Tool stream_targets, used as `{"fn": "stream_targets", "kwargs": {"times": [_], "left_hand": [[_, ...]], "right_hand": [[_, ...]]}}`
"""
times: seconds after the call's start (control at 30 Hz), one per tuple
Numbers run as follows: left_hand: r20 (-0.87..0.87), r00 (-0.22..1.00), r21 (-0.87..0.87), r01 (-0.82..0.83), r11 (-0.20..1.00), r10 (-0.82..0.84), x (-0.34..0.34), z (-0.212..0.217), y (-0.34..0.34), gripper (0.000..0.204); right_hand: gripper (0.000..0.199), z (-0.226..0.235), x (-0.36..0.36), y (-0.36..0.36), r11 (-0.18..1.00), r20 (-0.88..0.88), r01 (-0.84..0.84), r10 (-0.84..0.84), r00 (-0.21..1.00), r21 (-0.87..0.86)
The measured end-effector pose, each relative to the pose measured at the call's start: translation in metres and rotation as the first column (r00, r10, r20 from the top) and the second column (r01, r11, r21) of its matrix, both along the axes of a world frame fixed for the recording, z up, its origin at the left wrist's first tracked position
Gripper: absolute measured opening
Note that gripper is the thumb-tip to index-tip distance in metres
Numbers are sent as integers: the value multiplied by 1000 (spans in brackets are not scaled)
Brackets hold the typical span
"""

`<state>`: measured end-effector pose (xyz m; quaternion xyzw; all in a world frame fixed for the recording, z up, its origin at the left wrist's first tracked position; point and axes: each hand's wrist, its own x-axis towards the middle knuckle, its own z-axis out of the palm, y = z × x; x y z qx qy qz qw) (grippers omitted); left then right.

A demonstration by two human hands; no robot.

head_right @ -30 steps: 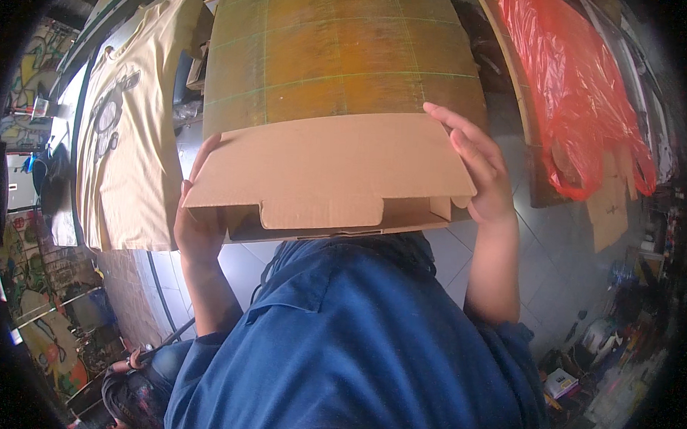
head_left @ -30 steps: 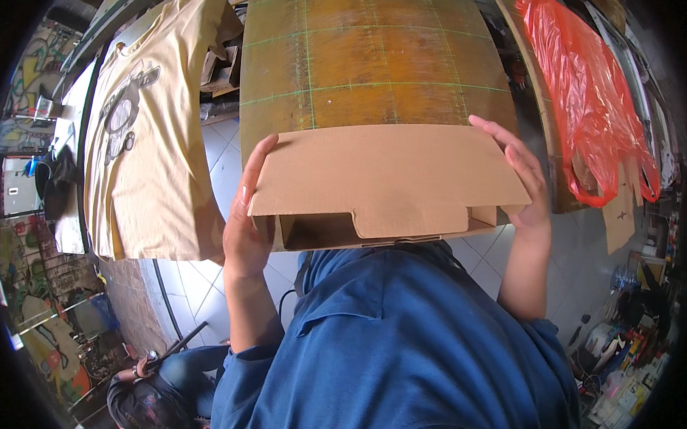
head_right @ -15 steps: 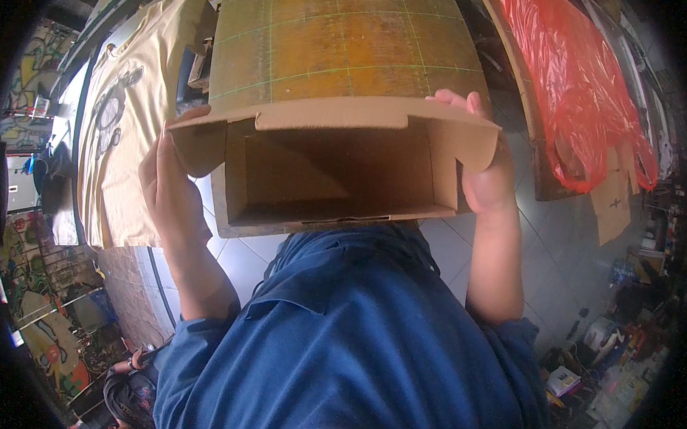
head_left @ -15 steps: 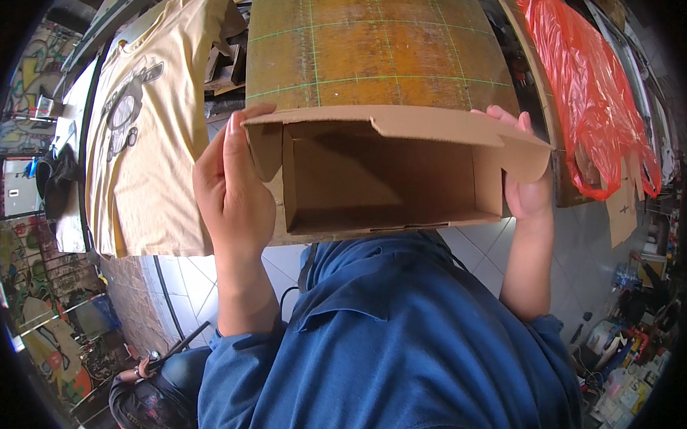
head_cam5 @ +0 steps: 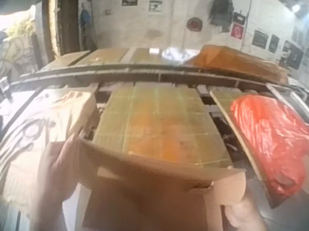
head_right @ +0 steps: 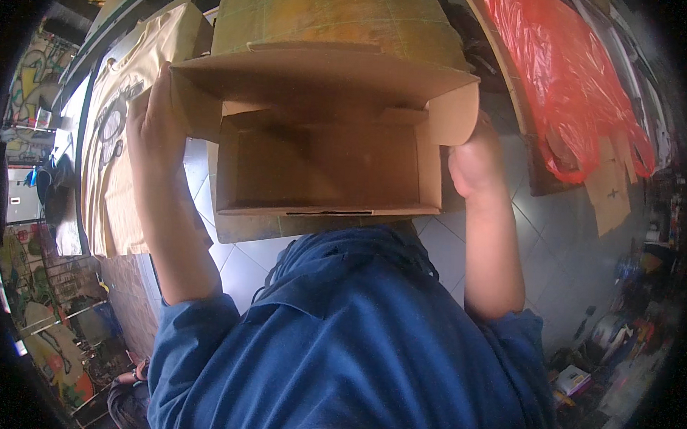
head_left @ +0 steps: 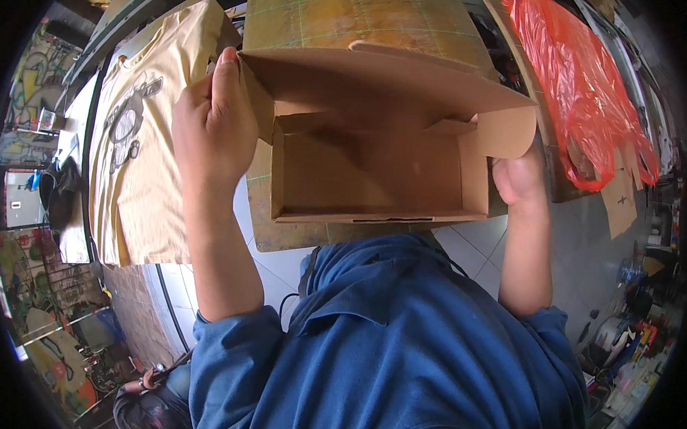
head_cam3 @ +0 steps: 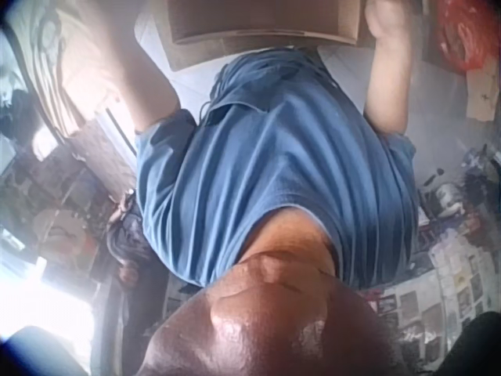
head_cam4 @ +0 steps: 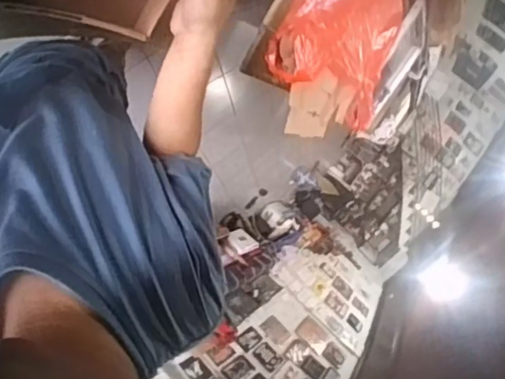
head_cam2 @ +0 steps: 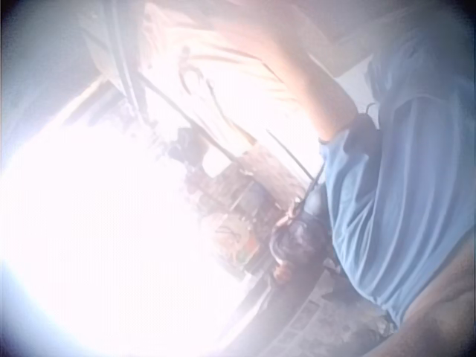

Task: The person assembles flat cardboard boxes by folding the side flaps and tucking the tabs to form rectangular containers. The person repeats this process for several boxes, placing each completed box on the table.

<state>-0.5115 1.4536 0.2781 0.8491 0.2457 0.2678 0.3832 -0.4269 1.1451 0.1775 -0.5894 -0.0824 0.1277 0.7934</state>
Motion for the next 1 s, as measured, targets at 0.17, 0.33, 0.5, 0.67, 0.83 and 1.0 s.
{"fn": "stream_targets", "kwargs": {"times": [0.17,0.33,0.5,0.67,0.83,1.0], "left_hand": [[-120,993,85,34,996,-23,16,11,7,54],[-109,976,-96,178,979,-188,11,4,27,47],[3,999,-45,39,998,-39,-35,-60,37,44],[276,954,-560,258,787,-116,-58,-66,18,52],[137,977,-463,207,862,-161,-76,-67,17,50],[154,962,-256,261,931,-227,-76,-65,-11,34]], "right_hand": [[32,8,2,8,999,-83,40,-38,996,17],[29,6,3,16,993,-11,102,-102,995,51],[44,20,-12,22,994,-79,-25,17,997,-102],[51,25,-22,23,979,-76,-41,26,997,-198],[45,35,-40,19,952,-82,76,-105,991,-296],[46,30,-46,24,985,24,106,-103,994,-137]]}}
